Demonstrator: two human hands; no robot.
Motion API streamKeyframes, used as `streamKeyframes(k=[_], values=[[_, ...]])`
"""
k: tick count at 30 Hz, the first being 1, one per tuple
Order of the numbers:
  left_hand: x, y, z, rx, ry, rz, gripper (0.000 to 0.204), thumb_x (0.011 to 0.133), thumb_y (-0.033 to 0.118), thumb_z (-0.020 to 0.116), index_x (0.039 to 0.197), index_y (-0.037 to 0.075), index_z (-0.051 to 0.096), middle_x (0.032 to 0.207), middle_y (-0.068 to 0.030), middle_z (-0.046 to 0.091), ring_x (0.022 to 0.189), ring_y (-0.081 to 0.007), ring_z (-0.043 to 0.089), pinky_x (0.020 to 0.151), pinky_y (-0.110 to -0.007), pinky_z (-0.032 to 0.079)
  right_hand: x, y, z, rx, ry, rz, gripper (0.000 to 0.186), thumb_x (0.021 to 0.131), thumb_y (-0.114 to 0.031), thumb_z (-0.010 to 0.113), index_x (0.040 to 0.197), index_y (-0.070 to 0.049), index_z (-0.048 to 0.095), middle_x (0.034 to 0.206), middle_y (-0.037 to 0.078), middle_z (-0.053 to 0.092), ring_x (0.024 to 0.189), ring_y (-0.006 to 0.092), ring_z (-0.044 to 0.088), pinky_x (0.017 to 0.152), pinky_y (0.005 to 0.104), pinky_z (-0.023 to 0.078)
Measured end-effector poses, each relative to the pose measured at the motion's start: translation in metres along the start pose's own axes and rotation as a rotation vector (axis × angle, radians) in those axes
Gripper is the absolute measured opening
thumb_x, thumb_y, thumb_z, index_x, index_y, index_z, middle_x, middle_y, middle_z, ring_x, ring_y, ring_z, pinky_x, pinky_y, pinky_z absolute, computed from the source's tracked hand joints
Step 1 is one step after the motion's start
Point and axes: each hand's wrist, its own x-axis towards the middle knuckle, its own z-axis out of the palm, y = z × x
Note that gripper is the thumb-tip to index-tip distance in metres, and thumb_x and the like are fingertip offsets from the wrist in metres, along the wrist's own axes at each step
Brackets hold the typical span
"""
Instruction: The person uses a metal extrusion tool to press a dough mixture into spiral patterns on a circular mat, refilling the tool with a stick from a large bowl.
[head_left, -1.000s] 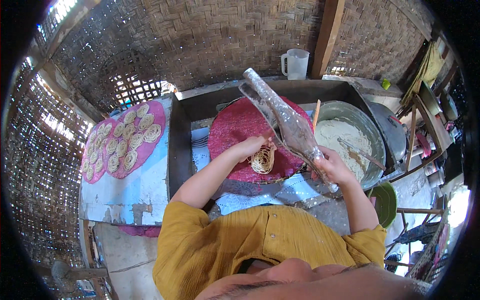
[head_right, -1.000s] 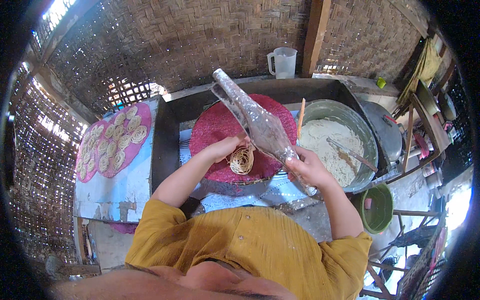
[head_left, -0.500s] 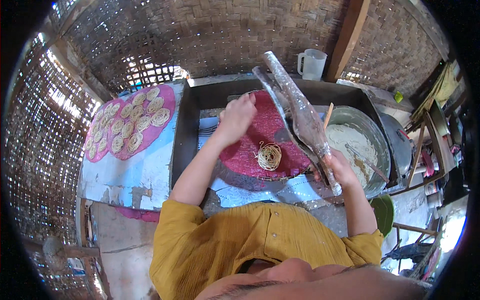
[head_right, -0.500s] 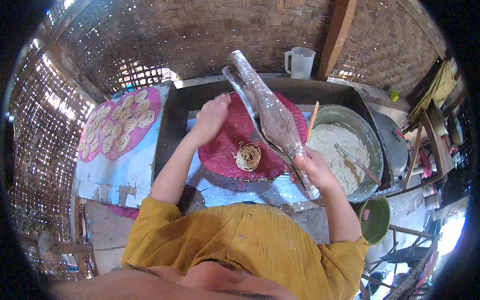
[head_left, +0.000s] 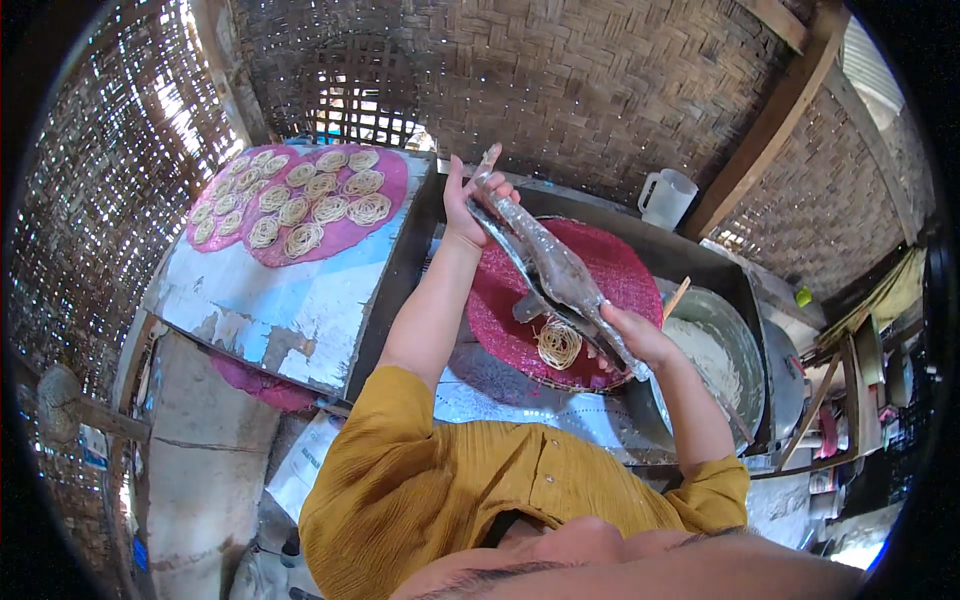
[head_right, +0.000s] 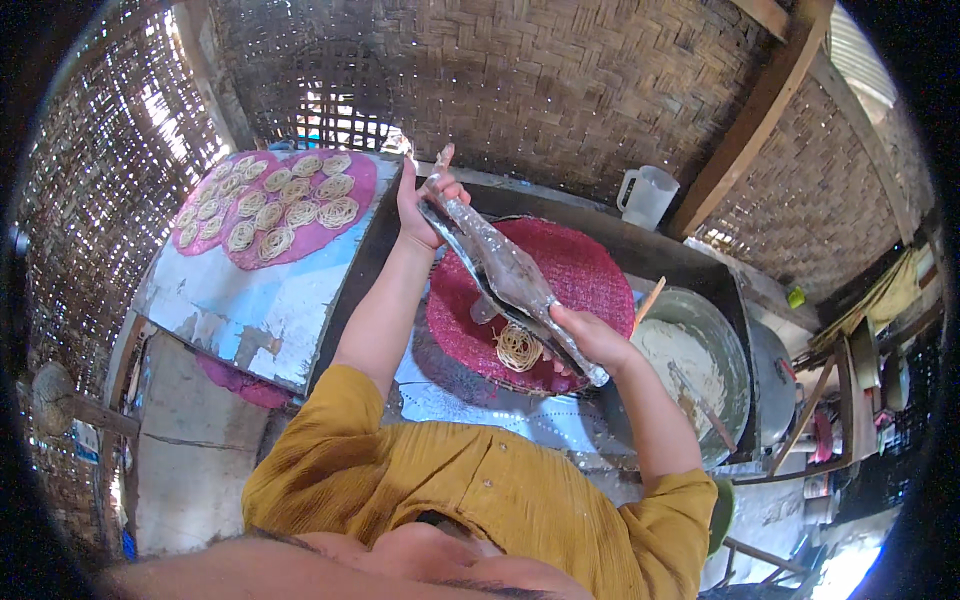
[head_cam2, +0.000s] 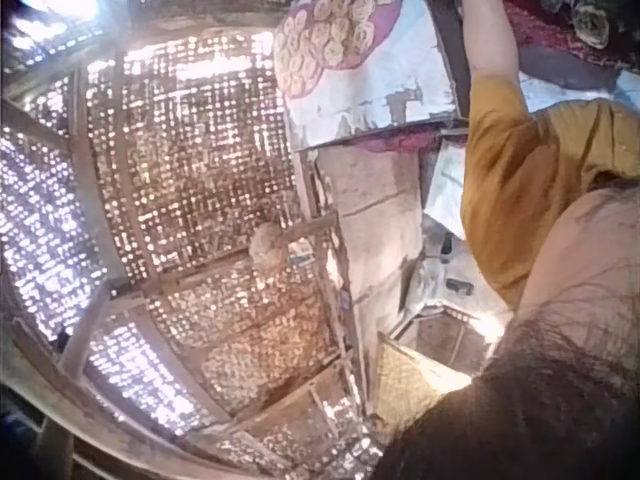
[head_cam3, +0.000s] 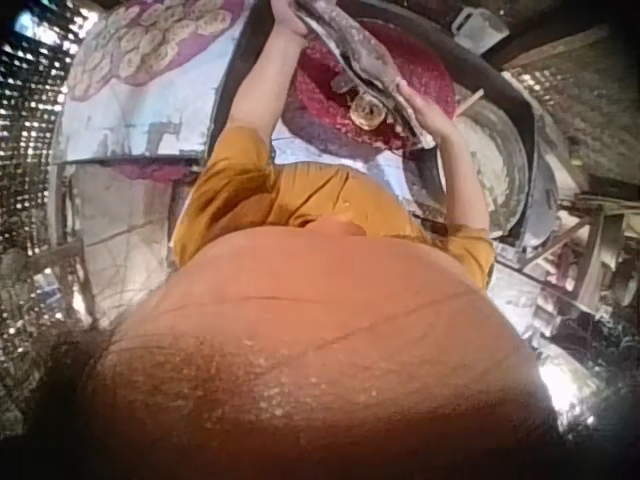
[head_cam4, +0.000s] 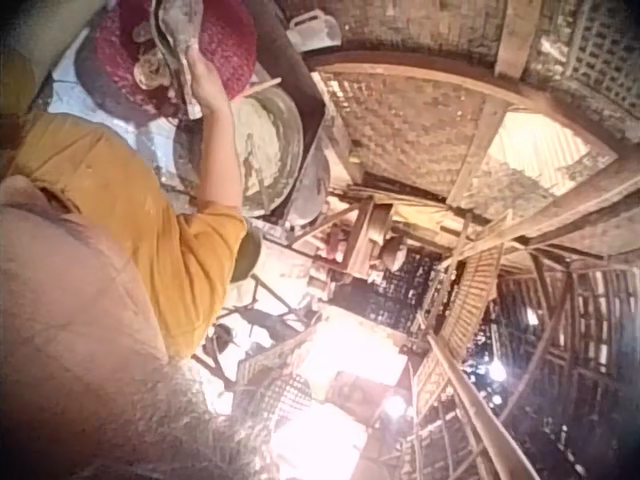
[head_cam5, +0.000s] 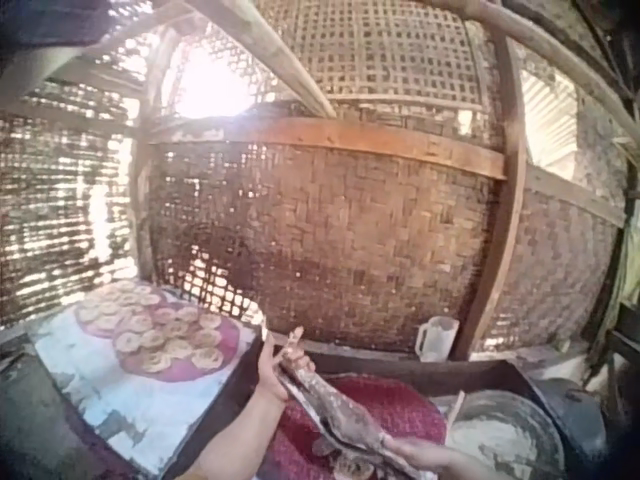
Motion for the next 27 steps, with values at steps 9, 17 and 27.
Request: streamKeyframes(k=[9,17,27], values=[[-0.009,-0.001,0.002,0.085,0.099,0.088,0.043,0.08,0.026,0.05,0.12,0.014,0.044,0.055,0.0026,0.042,0.053,-0.0146,0.046,0.063,-0.034,0.041,-0.012,-0.018,-0.001,-0.107,0.082,0.035,0.047,0.085,-0.046,0.043,0.087,-0.001,0.055,0.066,0.007,0.057,0.051,0.0151,0.055,0.046,0.0278,0.045],[-0.013,0.021,0.042,0.113,0.058,0.116,0.037,0.078,0.02,0.049,0.114,0.012,0.046,0.052,0.0026,0.04,0.051,-0.0124,0.043,0.063,-0.033,0.041,-0.02,-0.037,0.014,-0.306,0.127,-0.221,0.047,0.084,-0.046,0.045,0.086,-0.001,0.056,0.068,0.005,0.057,0.056,0.0131,0.053,0.05,0.0266,0.042],[-0.007,0.033,0.055,0.065,0.045,0.176,0.025,0.076,0.018,0.049,0.098,0.008,0.053,0.05,0.0042,0.038,0.049,-0.0117,0.041,0.061,-0.032,0.039,-0.021,-0.054,0.02,-0.428,0.262,-0.291,0.041,0.083,-0.036,0.049,0.092,0.003,0.056,0.076,0.003,0.054,0.074,0.0105,0.047,0.067,0.0264,0.04]])
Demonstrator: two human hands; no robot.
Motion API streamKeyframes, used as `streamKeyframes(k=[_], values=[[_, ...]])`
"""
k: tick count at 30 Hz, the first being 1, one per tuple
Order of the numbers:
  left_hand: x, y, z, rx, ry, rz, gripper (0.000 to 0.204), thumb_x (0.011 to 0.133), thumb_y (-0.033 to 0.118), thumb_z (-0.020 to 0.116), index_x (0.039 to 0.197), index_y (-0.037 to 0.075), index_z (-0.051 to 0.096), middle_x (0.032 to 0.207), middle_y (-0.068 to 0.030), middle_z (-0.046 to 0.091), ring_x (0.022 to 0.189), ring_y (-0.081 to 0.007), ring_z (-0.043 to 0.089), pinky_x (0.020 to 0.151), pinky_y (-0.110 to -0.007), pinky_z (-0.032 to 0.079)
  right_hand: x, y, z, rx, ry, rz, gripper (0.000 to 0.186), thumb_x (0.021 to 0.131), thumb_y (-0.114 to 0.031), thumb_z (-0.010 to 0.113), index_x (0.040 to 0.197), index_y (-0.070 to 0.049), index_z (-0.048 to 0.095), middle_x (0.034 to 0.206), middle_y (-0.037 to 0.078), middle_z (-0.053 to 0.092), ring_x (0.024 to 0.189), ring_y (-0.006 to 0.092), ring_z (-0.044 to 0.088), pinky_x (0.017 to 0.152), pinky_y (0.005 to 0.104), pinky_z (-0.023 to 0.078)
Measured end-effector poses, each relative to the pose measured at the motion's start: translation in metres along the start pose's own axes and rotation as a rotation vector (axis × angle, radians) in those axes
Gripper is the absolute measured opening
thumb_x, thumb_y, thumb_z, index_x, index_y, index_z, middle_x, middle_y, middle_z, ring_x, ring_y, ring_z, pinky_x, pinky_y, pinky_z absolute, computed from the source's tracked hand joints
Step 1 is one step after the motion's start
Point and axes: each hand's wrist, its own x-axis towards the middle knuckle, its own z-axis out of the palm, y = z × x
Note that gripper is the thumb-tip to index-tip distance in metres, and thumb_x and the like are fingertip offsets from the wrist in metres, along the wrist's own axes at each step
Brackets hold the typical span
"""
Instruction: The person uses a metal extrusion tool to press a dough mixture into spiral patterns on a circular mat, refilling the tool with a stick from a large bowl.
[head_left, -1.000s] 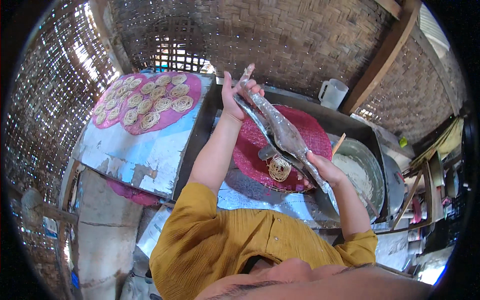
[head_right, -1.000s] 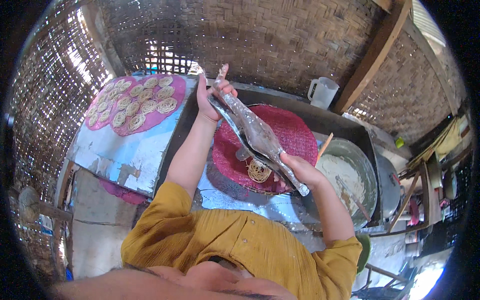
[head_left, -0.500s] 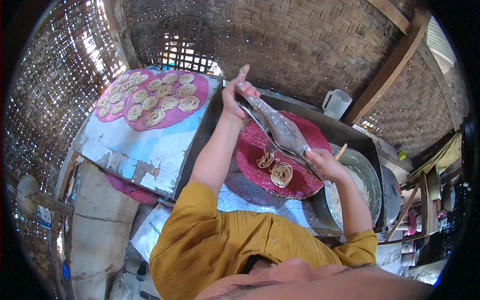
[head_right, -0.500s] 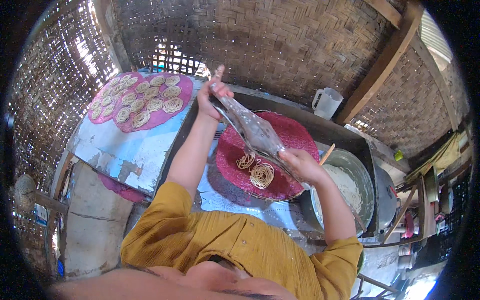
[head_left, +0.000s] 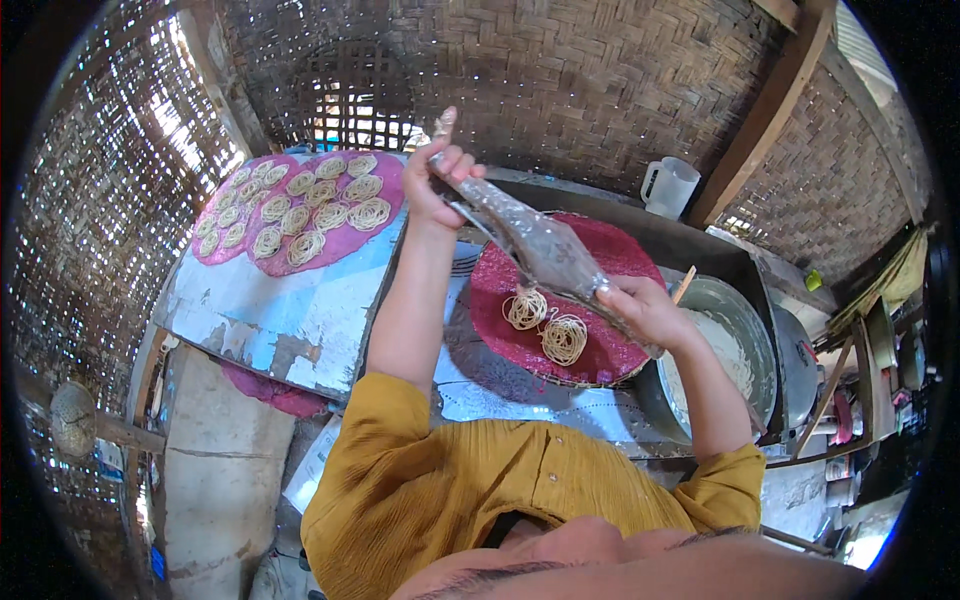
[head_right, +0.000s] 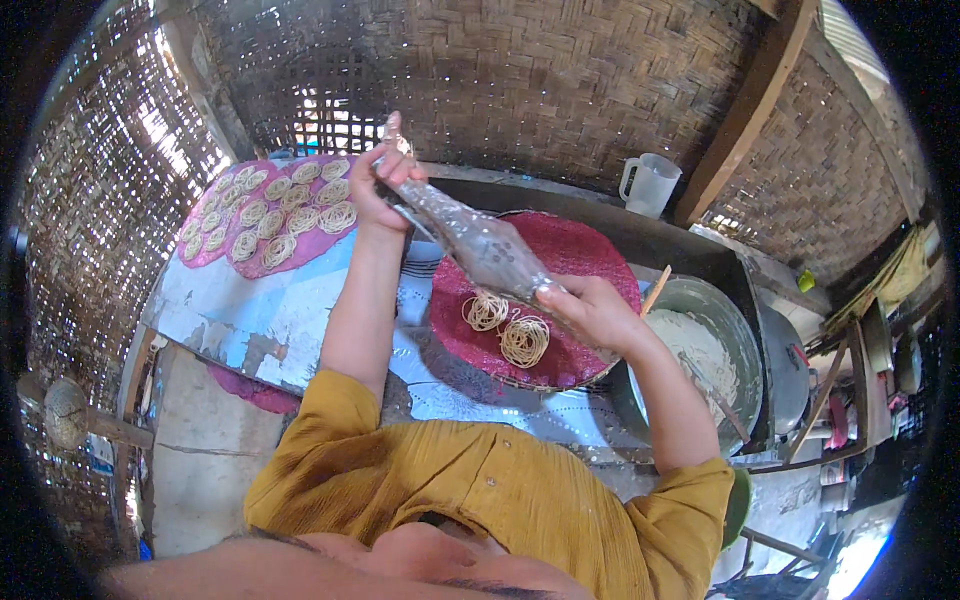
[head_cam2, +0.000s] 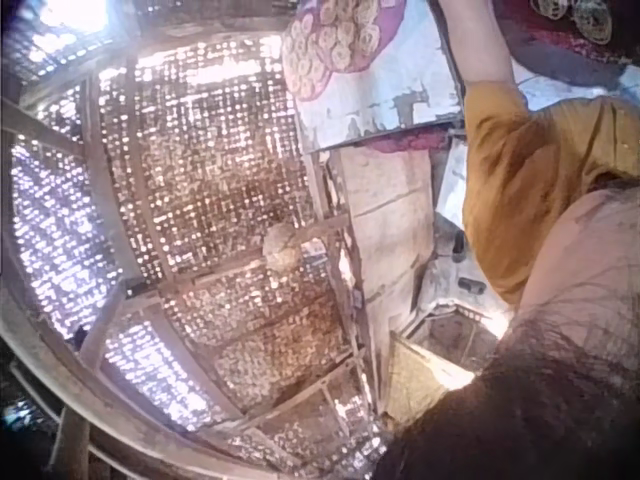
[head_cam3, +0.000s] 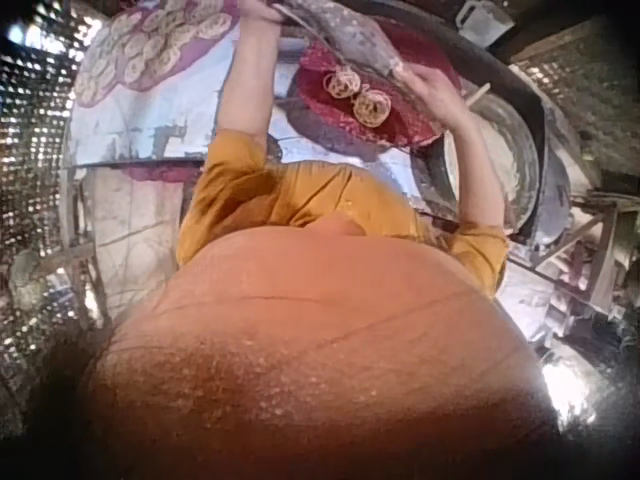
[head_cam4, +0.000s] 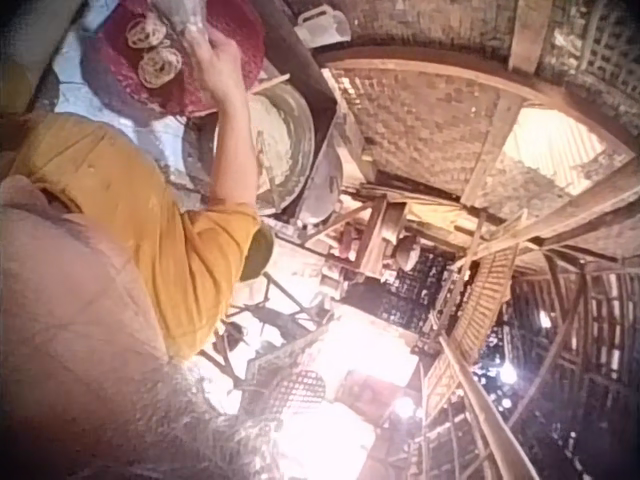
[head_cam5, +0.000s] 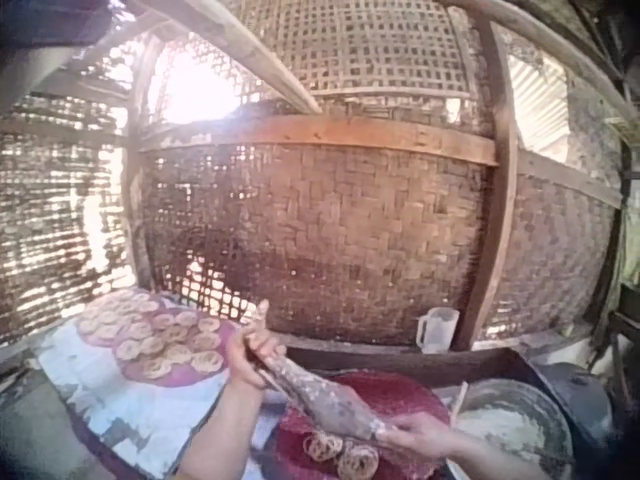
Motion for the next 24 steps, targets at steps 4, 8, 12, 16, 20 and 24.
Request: streamKeyframes(k=[4,8,12,16,20,24], values=[[-0.017,0.001,0.002,0.068,-0.024,-0.035,0.042,0.078,0.018,0.047,0.119,0.011,0.045,0.051,0.0046,0.037,0.048,-0.0105,0.04,0.06,-0.031,0.039,-0.005,0.011,0.003,0.061,-0.117,0.084,0.038,0.085,-0.033,0.048,0.095,0.003,0.057,0.075,0.002,0.054,0.073,0.0094,0.047,0.065,0.0256,0.04],[-0.025,-0.018,-0.006,0.032,0.019,-0.067,0.042,0.078,0.018,0.046,0.119,0.012,0.044,0.05,0.0048,0.036,0.048,-0.0103,0.039,0.062,-0.031,0.039,-0.015,0.034,0.002,0.071,-0.082,0.025,0.045,0.083,-0.041,0.049,0.11,-0.006,0.055,0.065,0.004,0.054,0.058,0.0102,0.052,0.051,0.0256,0.043],[-0.02,-0.033,-0.016,0.013,-0.026,-0.124,0.042,0.079,0.023,0.047,0.119,0.011,0.044,0.051,0.0047,0.037,0.05,-0.0109,0.041,0.065,-0.031,0.039,-0.022,0.038,-0.002,0.037,-0.057,0.059,0.043,0.083,-0.039,0.05,0.107,-0.004,0.055,0.068,0.004,0.054,0.062,0.0104,0.052,0.054,0.0255,0.043],[-0.015,-0.046,-0.017,-0.144,-0.17,-0.252,0.049,0.08,0.042,0.043,0.116,0.009,0.046,0.065,-0.0009,0.051,0.062,-0.0152,0.051,0.075,-0.036,0.042,-0.023,0.053,0.004,0.233,-0.058,0.065,0.042,0.082,-0.037,0.052,0.102,0.0,0.053,0.072,0.003,0.054,0.061,0.0099,0.051,0.053,0.0252,0.042],[-0.026,-0.068,-0.037,-0.02,-0.094,-0.344,0.055,0.083,0.047,0.037,0.118,0.005,0.044,0.097,-0.0132,0.058,0.091,-0.0264,0.056,0.09,-0.042,0.04,-0.023,0.059,0.007,0.331,-0.059,0.086,0.035,0.084,-0.033,0.05,0.1,-0.002,0.051,0.074,0.001,0.051,0.064,0.0093,0.05,0.056,0.0238,0.041],[-0.037,-0.096,-0.06,0.796,0.159,-0.792,0.054,0.088,0.045,0.028,0.118,0.003,0.043,0.101,-0.0164,0.056,0.087,-0.0264,0.058,0.087,-0.04,0.041,-0.021,0.061,0.006,0.336,-0.024,0.089,0.037,0.084,-0.034,0.051,0.101,-0.001,0.051,0.074,0.001,0.051,0.063,0.0092,0.05,0.056,0.0241,0.041]])
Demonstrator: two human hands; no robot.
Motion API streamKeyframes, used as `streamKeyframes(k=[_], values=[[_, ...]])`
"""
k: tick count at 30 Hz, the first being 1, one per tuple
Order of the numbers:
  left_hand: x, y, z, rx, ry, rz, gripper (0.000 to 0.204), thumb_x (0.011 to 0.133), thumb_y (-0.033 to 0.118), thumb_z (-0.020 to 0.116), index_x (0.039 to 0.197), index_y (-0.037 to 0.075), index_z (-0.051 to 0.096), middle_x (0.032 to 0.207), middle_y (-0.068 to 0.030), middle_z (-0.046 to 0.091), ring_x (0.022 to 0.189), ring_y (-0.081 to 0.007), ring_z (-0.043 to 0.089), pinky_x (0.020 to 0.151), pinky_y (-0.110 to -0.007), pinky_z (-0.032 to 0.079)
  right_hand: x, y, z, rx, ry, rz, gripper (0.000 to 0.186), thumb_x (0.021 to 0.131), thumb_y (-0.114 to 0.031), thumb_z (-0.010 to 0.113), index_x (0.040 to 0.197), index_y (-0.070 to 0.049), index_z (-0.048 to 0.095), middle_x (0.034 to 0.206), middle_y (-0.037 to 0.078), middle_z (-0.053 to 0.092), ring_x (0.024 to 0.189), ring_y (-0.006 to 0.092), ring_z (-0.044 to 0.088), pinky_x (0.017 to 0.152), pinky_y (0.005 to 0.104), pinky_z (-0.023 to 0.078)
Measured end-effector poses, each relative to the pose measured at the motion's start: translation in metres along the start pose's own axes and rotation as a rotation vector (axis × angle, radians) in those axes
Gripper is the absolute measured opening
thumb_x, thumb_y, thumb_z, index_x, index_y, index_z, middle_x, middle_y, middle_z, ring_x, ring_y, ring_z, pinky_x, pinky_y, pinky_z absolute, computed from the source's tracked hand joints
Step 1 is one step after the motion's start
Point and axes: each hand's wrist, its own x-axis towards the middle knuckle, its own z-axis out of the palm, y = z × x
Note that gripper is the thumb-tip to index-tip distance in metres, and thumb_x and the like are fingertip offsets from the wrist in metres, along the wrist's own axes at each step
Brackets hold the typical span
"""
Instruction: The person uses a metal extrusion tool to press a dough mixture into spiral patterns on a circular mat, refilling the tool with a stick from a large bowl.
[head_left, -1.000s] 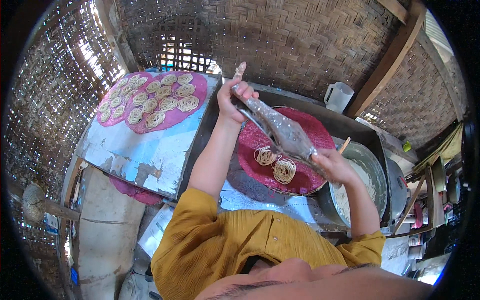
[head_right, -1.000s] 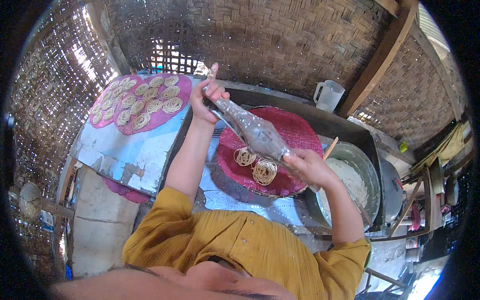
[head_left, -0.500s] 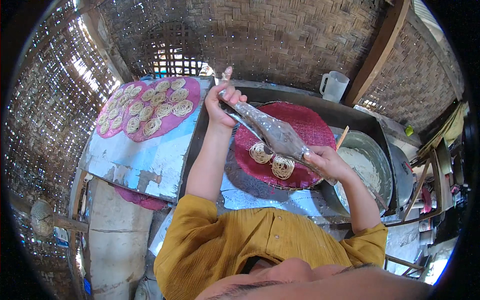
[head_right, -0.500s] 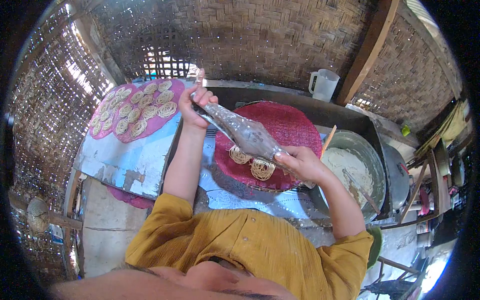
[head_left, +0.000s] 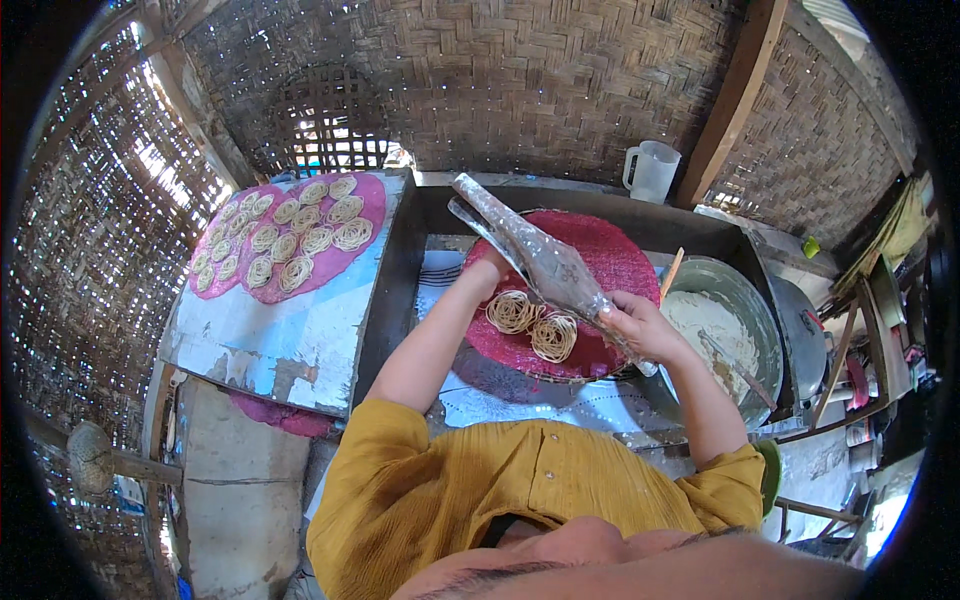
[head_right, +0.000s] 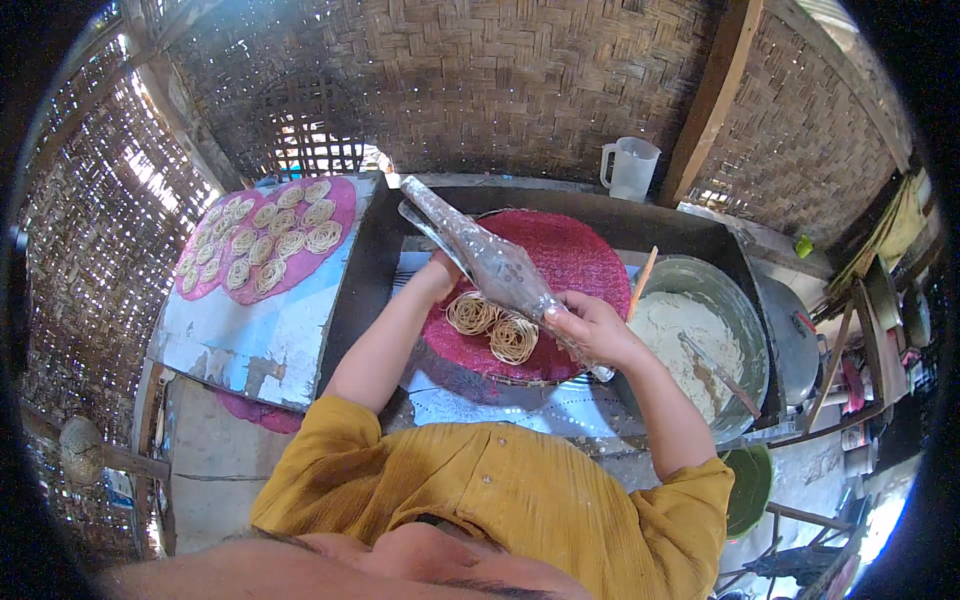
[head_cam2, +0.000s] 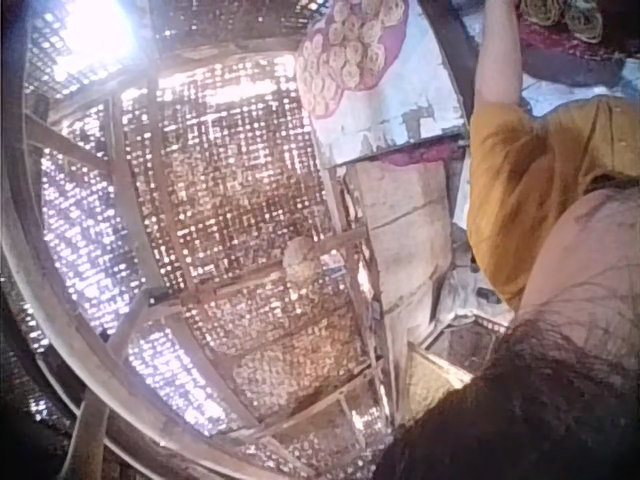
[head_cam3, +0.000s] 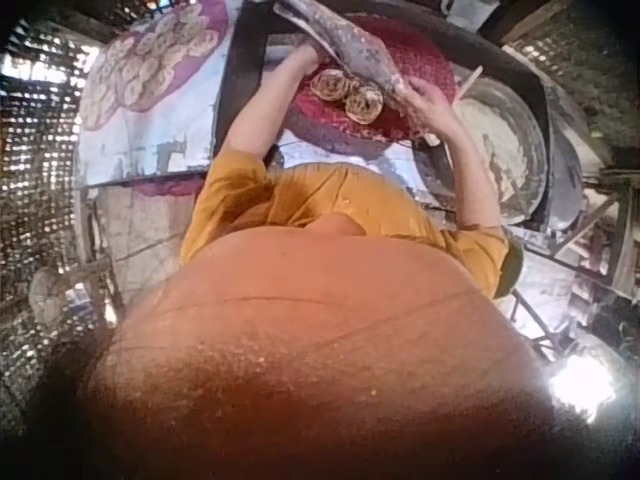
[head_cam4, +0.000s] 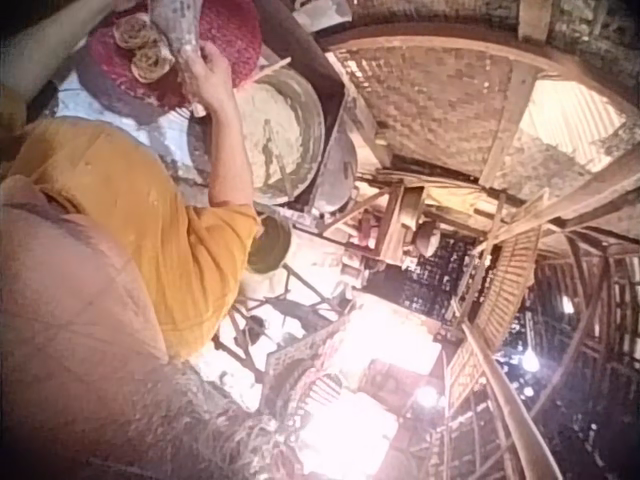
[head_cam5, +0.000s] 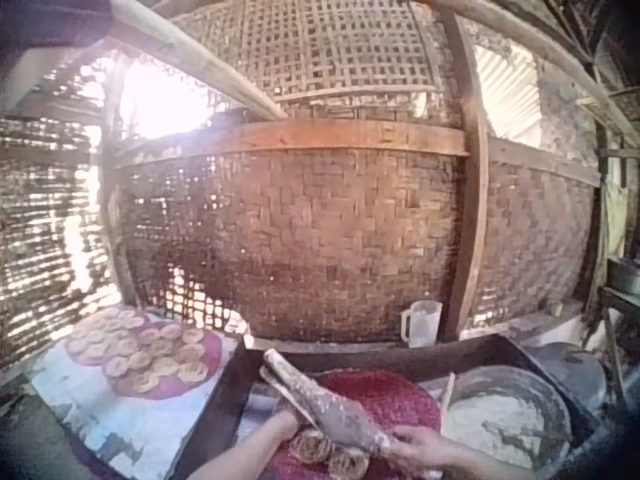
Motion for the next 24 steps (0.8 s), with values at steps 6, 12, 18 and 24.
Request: streamKeyframes(k=[6,12,18,24], values=[[0.0,-0.021,-0.002,0.225,-0.001,-0.03,0.054,0.089,0.044,0.024,0.118,0.002,0.043,0.104,-0.0177,0.055,0.087,-0.0265,0.058,0.087,-0.038,0.042,0.003,0.005,0.0,0.029,0.031,-0.044,0.039,0.083,-0.036,0.051,0.103,-0.002,0.05,0.074,0.001,0.052,0.062,0.0089,0.05,0.054,0.024,0.041],[-0.006,-0.027,-0.001,0.355,0.086,0.007,0.056,0.09,0.043,0.019,0.122,0.003,0.039,0.11,-0.0206,0.053,0.087,-0.0256,0.059,0.082,-0.034,0.044,0.006,0.006,-0.002,-0.023,0.129,-0.061,0.041,0.083,-0.037,0.05,0.104,-0.002,0.05,0.07,0.003,0.052,0.054,0.0098,0.05,0.048,0.0238,0.041],[-0.025,-0.023,-0.012,1.121,0.246,0.003,0.057,0.089,0.046,0.017,0.133,0.01,0.025,0.115,-0.0134,0.053,0.096,-0.0274,0.055,0.09,-0.034,0.031,0.005,0.013,-0.012,0.095,0.2,-0.064,0.04,0.084,-0.038,0.05,0.102,-0.002,0.05,0.066,0.004,0.052,0.049,0.0105,0.049,0.043,0.0241,0.039],[-0.054,-0.019,-0.018,1.454,0.275,0.119,0.057,0.089,0.045,0.018,0.134,0.01,0.024,0.112,-0.0084,0.055,0.107,-0.0267,0.045,0.088,-0.035,0.026,-0.004,0.01,-0.014,0.153,0.251,-0.076,0.04,0.084,-0.04,0.048,0.1,-0.003,0.05,0.063,0.004,0.053,0.046,0.0105,0.049,0.041,0.0236,0.039]])
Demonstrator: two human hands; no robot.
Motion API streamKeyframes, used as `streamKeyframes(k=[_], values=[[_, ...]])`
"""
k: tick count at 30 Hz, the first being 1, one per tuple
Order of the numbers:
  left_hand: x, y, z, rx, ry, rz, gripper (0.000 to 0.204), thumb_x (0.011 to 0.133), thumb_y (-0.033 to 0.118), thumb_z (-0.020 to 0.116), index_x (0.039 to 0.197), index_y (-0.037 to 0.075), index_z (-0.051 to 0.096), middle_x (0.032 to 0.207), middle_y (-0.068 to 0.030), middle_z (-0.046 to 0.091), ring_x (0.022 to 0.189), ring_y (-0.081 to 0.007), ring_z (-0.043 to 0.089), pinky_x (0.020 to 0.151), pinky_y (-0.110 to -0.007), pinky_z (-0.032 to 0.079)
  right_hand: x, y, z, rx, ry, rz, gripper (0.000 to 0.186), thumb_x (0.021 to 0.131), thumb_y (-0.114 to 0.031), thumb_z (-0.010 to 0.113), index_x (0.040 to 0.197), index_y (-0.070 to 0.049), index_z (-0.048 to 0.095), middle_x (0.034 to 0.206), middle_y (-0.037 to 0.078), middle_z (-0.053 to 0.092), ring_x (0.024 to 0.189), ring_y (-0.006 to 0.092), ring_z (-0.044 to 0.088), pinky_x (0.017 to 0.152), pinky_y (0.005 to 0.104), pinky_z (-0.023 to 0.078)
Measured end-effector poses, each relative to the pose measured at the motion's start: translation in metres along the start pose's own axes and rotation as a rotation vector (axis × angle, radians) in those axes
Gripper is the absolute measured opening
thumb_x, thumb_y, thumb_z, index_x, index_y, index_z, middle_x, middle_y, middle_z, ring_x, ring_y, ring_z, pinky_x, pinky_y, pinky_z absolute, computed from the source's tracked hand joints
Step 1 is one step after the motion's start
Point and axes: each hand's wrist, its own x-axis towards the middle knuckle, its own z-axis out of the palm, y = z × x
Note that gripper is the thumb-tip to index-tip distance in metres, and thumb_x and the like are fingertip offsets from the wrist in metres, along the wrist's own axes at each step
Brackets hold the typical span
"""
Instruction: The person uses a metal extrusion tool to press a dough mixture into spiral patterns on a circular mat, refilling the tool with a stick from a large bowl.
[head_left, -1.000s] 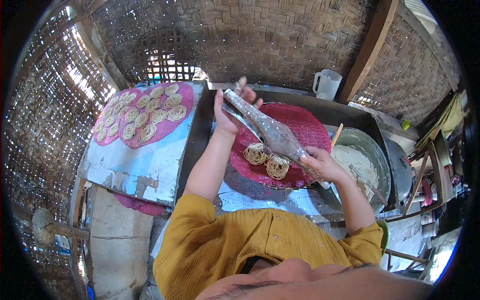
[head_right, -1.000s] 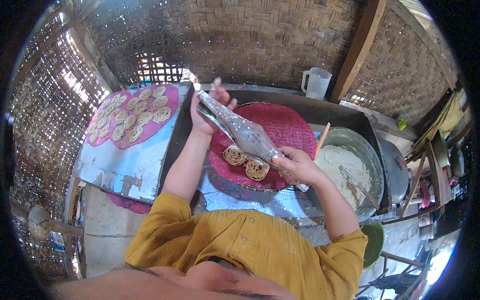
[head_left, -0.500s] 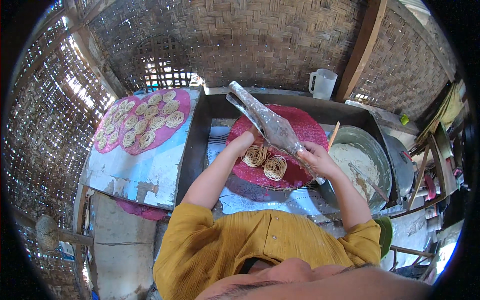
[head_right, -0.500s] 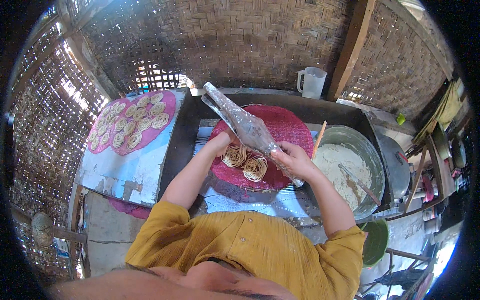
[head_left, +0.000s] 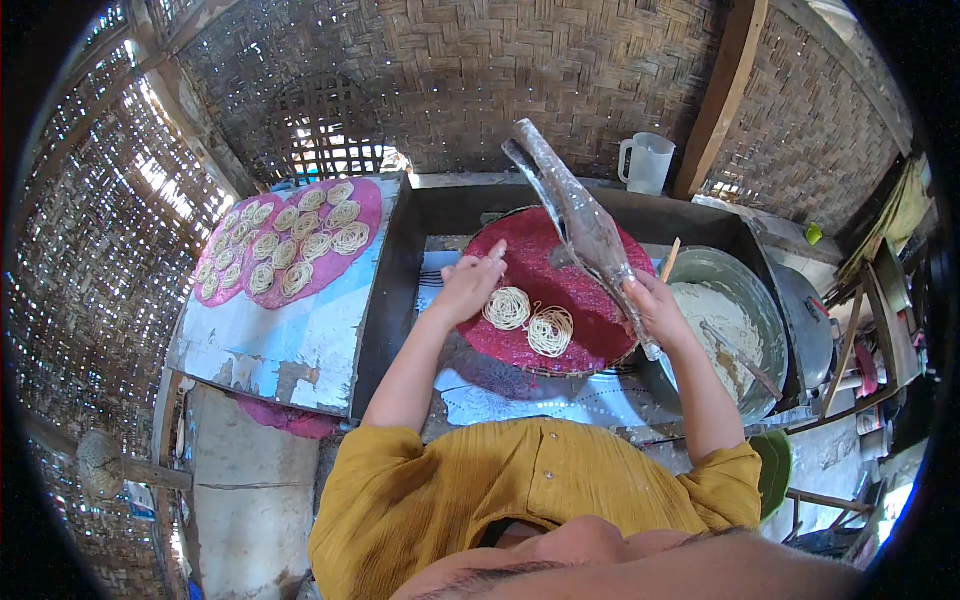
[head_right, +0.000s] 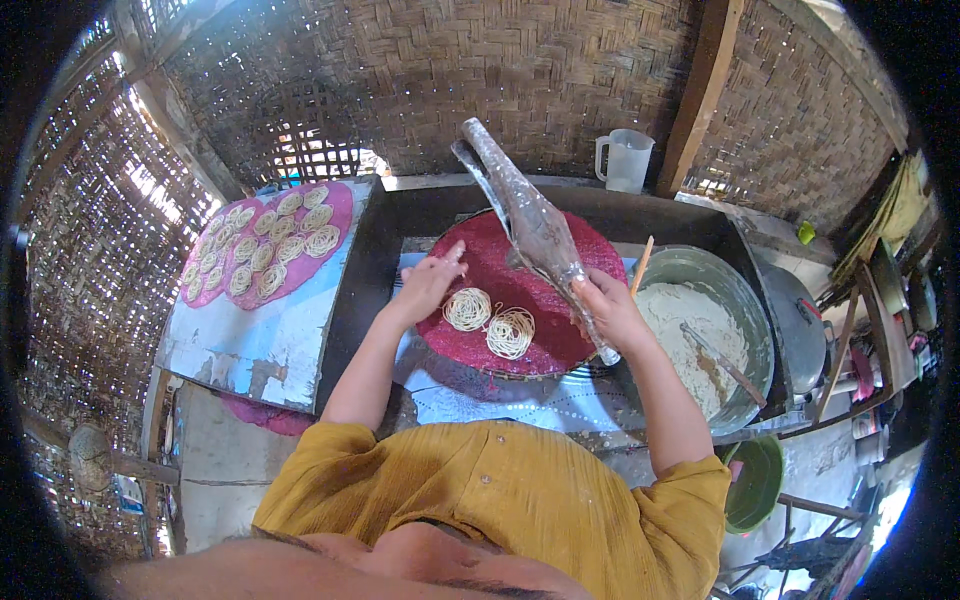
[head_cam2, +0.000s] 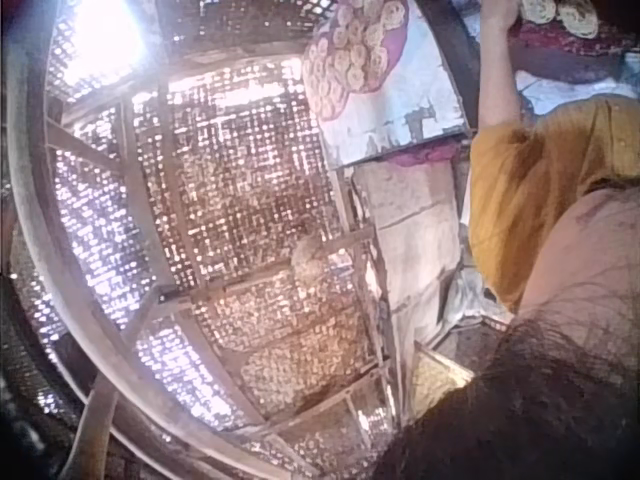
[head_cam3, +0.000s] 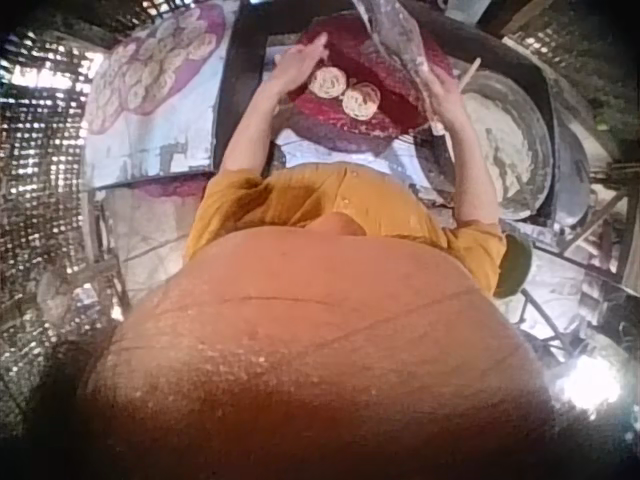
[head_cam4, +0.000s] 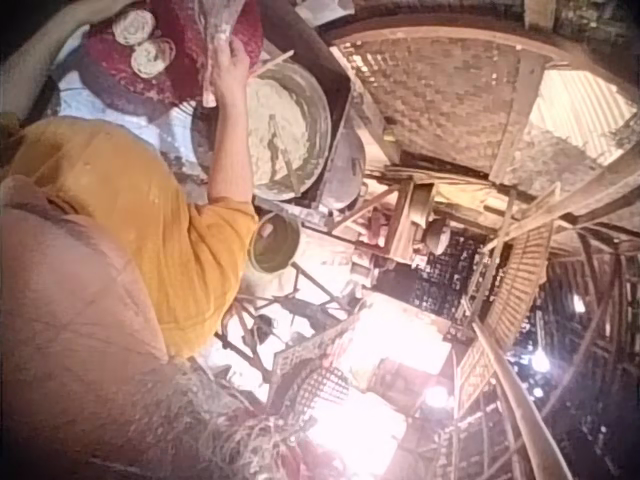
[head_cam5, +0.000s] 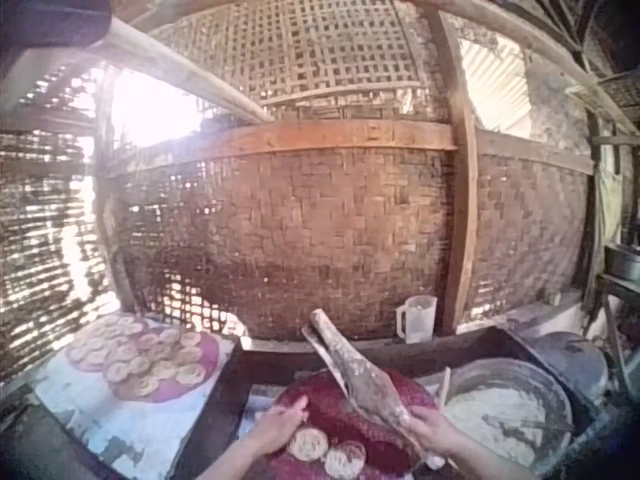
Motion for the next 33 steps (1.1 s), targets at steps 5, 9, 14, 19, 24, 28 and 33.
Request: streamKeyframes(k=[5,9,14,19,24,28,33], values=[[-0.003,0.015,-0.033,-0.346,0.319,0.065,0.055,0.087,0.034,0.039,0.133,0.008,0.024,0.119,-0.016,0.048,0.117,-0.028,0.037,0.094,-0.038,0.023,-0.006,0.005,-0.001,0.098,-0.074,0.033,0.044,0.085,-0.048,0.043,0.093,-0.005,0.05,0.06,0.006,0.054,0.041,0.0122,0.049,0.037,0.0244,0.039],[0.007,0.02,-0.031,-0.454,0.342,0.468,0.076,0.072,0.029,0.061,0.132,0.004,0.023,0.121,-0.0227,0.044,0.116,-0.0307,0.04,0.095,-0.031,0.032,-0.016,-0.004,0.021,0.436,-0.072,0.233,0.055,0.081,-0.059,0.038,0.083,-0.006,0.051,0.055,0.008,0.052,0.036,0.0148,0.046,0.032,0.0253,0.036],[-0.001,0.111,-0.027,-0.157,0.252,0.164,0.049,0.06,0.021,0.063,0.102,-0.002,0.052,0.086,-0.0247,0.058,0.082,-0.0379,0.057,0.077,-0.042,0.045,-0.016,0.004,0.037,0.445,-0.102,0.281,0.059,0.082,-0.06,0.034,0.085,-0.004,0.052,0.055,0.009,0.053,0.035,0.0175,0.047,0.031,0.0255,0.038],[0.01,0.136,-0.036,0.103,0.462,0.273,0.017,0.062,0.012,0.058,0.073,0.0,0.056,0.07,-0.0195,0.06,0.07,-0.0323,0.06,0.067,-0.042,0.047,-0.006,-0.033,-0.002,-0.528,0.144,-0.061,0.048,0.089,-0.041,0.038,0.098,0.001,0.057,0.068,0.01,0.058,0.071,0.0192,0.055,0.069,0.0324,0.043],[0.013,0.185,-0.048,0.235,0.429,0.706,0.018,0.06,0.012,0.059,0.075,0.001,0.057,0.067,-0.0159,0.059,0.068,-0.0314,0.06,0.066,-0.039,0.048,-0.033,-0.135,0.015,-1.014,0.718,-0.958,0.033,0.074,-0.017,0.057,0.098,0.002,0.047,0.09,0.018,0.05,0.084,0.0339,0.05,0.077,0.0381,0.039],[0.016,0.183,-0.07,-0.287,0.128,0.853,0.012,0.057,0.013,0.06,0.067,0.005,0.06,0.067,-0.015,0.06,0.066,-0.0321,0.059,0.06,-0.04,0.048,-0.084,-0.154,0.057,-1.247,0.328,-1.178,0.038,0.065,-0.002,0.061,0.1,-0.003,0.046,0.088,0.013,0.053,0.084,0.0312,0.052,0.078,0.0417,0.038],[-0.031,0.191,-0.069,0.239,-0.07,0.841,0.013,0.056,0.01,0.059,0.067,0.004,0.056,0.065,-0.0147,0.059,0.064,-0.0324,0.059,0.058,-0.042,0.047,-0.116,-0.147,0.042,-0.826,0.367,-0.52,0.048,0.067,-0.012,0.06,0.105,0.001,0.033,0.066,0.012,0.05,0.06,0.03,0.052,0.059,0.0348,0.044]])
